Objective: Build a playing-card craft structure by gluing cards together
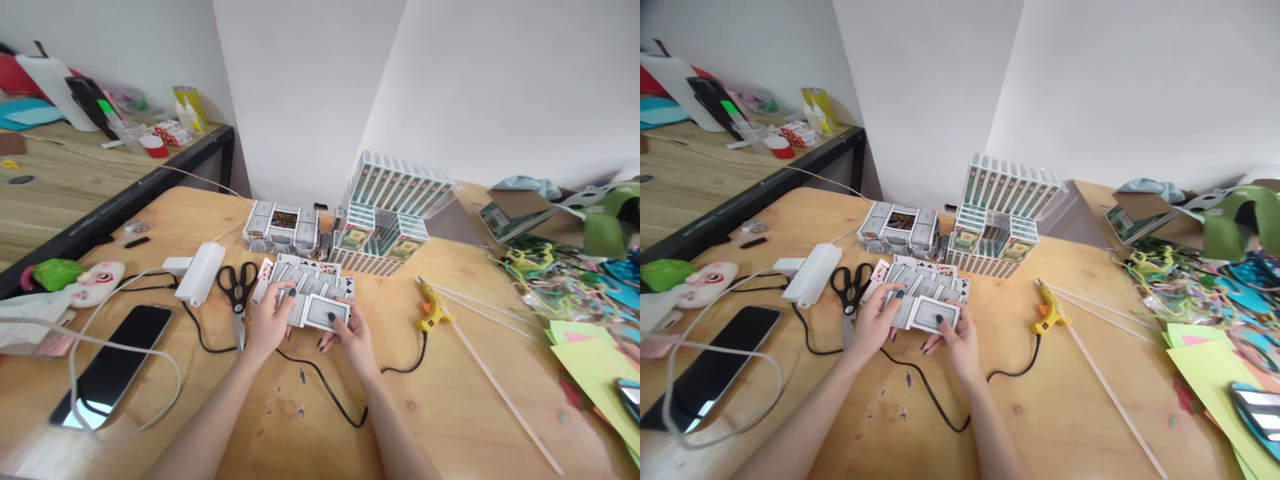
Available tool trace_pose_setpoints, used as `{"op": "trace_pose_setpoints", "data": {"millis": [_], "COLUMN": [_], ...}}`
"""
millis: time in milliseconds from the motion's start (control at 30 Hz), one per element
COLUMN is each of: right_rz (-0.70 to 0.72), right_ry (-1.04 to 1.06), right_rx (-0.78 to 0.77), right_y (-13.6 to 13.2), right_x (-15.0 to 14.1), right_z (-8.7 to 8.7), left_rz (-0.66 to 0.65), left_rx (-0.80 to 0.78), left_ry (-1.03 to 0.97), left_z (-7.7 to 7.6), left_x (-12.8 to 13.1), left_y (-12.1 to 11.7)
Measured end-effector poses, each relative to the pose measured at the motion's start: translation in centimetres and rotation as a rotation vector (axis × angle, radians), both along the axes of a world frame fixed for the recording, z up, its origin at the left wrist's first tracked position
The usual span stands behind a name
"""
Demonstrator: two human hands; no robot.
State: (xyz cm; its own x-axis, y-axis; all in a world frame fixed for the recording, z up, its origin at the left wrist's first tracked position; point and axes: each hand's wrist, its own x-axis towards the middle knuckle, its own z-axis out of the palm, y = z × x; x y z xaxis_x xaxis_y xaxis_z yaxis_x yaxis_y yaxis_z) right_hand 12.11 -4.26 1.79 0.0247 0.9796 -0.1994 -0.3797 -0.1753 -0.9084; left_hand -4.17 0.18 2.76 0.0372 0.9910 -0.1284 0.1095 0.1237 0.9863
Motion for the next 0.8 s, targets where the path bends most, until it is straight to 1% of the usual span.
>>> {"op": "trace_pose_setpoints", "data": {"millis": [100,267,400,500,633,800], "right_rz": [-0.037,-0.038,-0.089,-0.095,-0.046,0.065], "right_ry": [0.016,0.015,-0.001,-0.023,-0.049,-0.045], "right_rx": [0.018,0.022,0.051,0.064,0.061,0.047], "right_y": [0.1,0.0,-0.1,-0.2,-0.4,-0.6], "right_x": [0.2,0.2,0.1,-0.1,-0.6,-1.2], "right_z": [-0.1,0.0,0.2,0.3,0.6,0.9], "left_rz": [0.008,0.037,0.045,0.068,0.077,0.042], "left_rx": [0.004,-0.008,-0.013,-0.017,-0.007,0.041], "left_ry": [-0.016,-0.042,-0.070,-0.080,-0.045,0.106], "left_z": [0.0,0.1,-0.1,-0.2,-0.5,-0.4], "left_x": [0.0,0.2,0.3,0.4,0.5,0.5], "left_y": [0.1,0.1,0.1,0.1,0.1,-0.2]}}
